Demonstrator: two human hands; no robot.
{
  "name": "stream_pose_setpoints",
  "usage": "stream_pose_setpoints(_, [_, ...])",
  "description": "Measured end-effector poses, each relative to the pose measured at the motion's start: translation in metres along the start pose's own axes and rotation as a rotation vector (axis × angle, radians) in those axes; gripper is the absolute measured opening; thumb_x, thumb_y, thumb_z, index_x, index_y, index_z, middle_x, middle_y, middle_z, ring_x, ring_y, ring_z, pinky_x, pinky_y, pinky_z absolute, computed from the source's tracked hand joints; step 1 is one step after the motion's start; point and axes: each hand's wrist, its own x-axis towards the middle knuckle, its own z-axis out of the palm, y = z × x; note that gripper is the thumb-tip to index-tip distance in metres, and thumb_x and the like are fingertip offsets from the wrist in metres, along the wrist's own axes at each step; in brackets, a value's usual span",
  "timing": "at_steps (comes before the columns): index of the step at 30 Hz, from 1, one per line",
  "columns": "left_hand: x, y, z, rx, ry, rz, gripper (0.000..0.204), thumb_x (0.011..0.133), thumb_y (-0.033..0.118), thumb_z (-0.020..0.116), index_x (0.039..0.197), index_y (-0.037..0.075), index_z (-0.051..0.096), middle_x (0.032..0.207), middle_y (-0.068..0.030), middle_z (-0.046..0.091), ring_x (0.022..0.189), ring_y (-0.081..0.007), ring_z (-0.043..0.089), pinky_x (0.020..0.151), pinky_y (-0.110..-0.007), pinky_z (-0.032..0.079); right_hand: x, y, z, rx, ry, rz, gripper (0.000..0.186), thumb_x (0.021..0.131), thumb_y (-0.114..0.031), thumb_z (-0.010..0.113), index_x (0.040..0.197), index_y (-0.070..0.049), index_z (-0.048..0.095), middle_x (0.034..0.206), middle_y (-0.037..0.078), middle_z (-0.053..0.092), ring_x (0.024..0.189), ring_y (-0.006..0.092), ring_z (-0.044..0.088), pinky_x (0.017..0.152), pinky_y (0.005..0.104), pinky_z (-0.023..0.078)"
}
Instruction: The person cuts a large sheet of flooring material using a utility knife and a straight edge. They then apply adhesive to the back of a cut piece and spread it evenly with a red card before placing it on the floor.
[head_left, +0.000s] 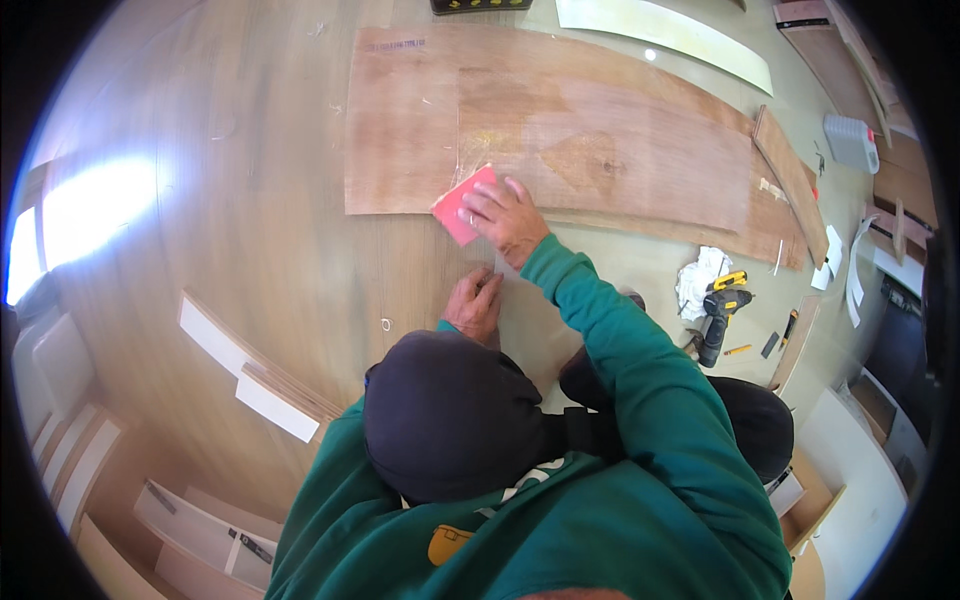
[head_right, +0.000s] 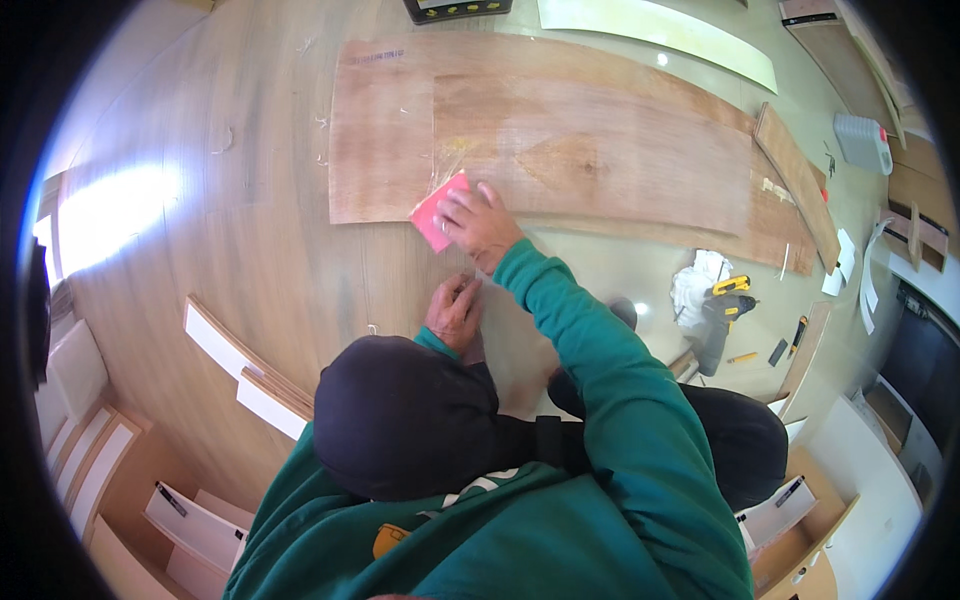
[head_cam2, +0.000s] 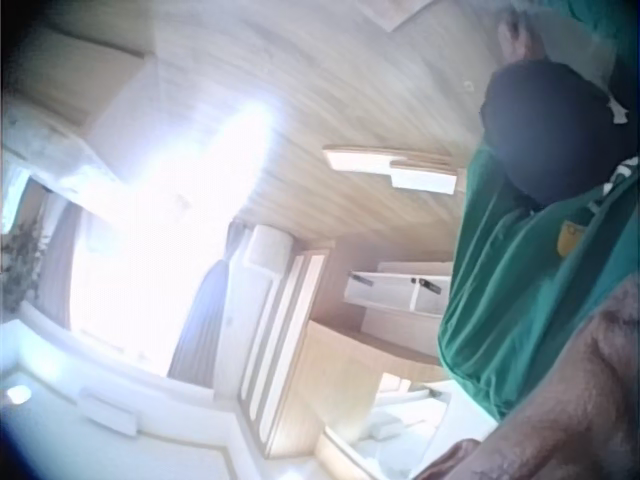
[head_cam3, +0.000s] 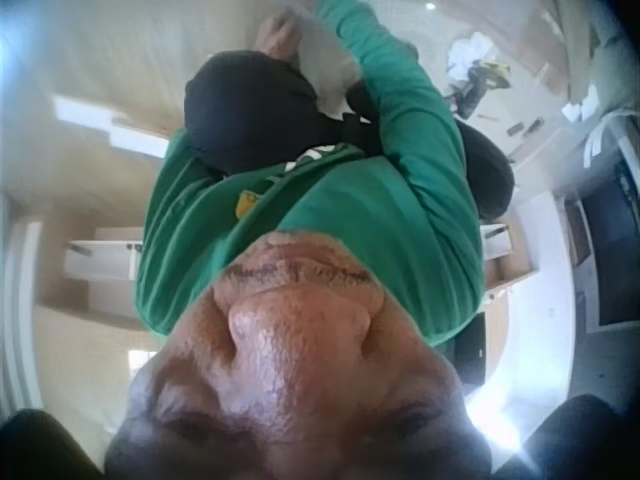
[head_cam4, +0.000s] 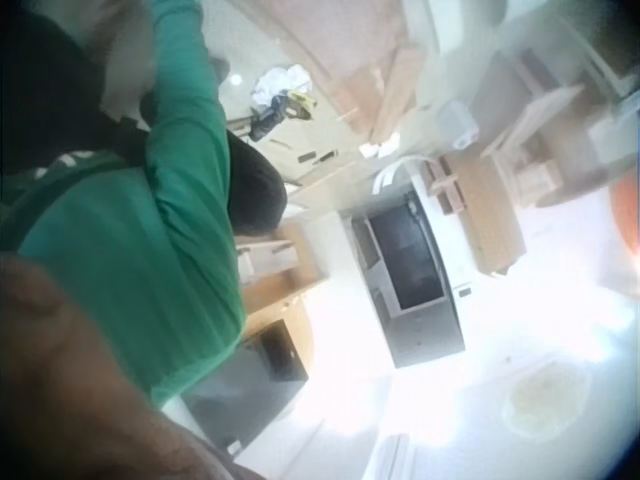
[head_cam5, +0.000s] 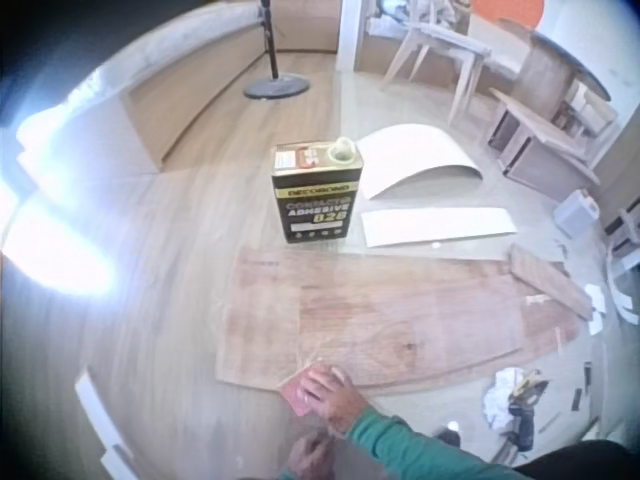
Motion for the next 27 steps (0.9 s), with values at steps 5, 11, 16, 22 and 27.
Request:
stream_pose_setpoints(5, [-0.002,0.008,-0.005,-0.008,-0.049,-0.016,0.042,0.08,0.003,0.07,0.121,0.005,0.063,0.12,-0.0157,0.055,0.102,-0.0323,0.057,0.088,-0.04,0.049,0.007,0.042,-0.024,-0.192,0.222,0.391,0.035,0.083,-0.01,0.057,0.116,-0.017,0.068,0.115,0.004,0.066,0.115,0.0235,0.057,0.096,0.0481,0.038])
stream_pose_setpoints(11, [0.0,0.01,-0.002,-0.04,-0.013,-0.034,0.042,0.08,0.001,0.07,0.121,0.004,0.063,0.12,-0.0162,0.055,0.103,-0.0324,0.057,0.09,-0.04,0.049,0.036,0.078,-0.027,-0.109,0.132,0.46,0.03,0.084,-0.007,0.056,0.11,-0.015,0.069,0.109,0.004,0.068,0.104,0.0235,0.061,0.092,0.0443,0.039])
stream_pose_setpoints(16, [-0.004,0.008,-0.004,-0.049,0.11,-0.038,0.039,0.081,0.003,0.071,0.119,0.003,0.064,0.121,-0.0167,0.056,0.109,-0.033,0.057,0.092,-0.039,0.049,-0.003,0.009,-0.023,0.023,-0.014,0.208,0.028,0.085,-0.008,0.056,0.11,-0.014,0.068,0.108,0.002,0.068,0.107,0.0221,0.061,0.094,0.0451,0.039])
stream_pose_setpoints(22, [0.007,-0.042,-0.058,0.289,0.528,-0.195,0.043,0.079,0.009,0.077,0.119,0.001,0.063,0.112,-0.0161,0.062,0.102,-0.03,0.058,0.085,-0.039,0.05,-0.004,0.004,-0.031,-0.093,0.164,0.347,0.034,0.085,-0.012,0.056,0.117,-0.015,0.065,0.115,0.003,0.063,0.114,0.0249,0.056,0.098,0.0524,0.037])
stream_pose_setpoints(27, [0.148,-0.065,-0.171,0.171,0.573,-0.22,0.083,0.073,0.014,0.086,0.142,0.001,0.042,0.126,-0.0153,0.055,0.104,-0.0232,0.059,0.084,-0.035,0.051,-0.031,-0.031,0.002,0.045,0.073,0.129,0.036,0.084,-0.01,0.055,0.119,-0.015,0.064,0.119,0.004,0.062,0.115,0.0263,0.055,0.096,0.0533,0.038])
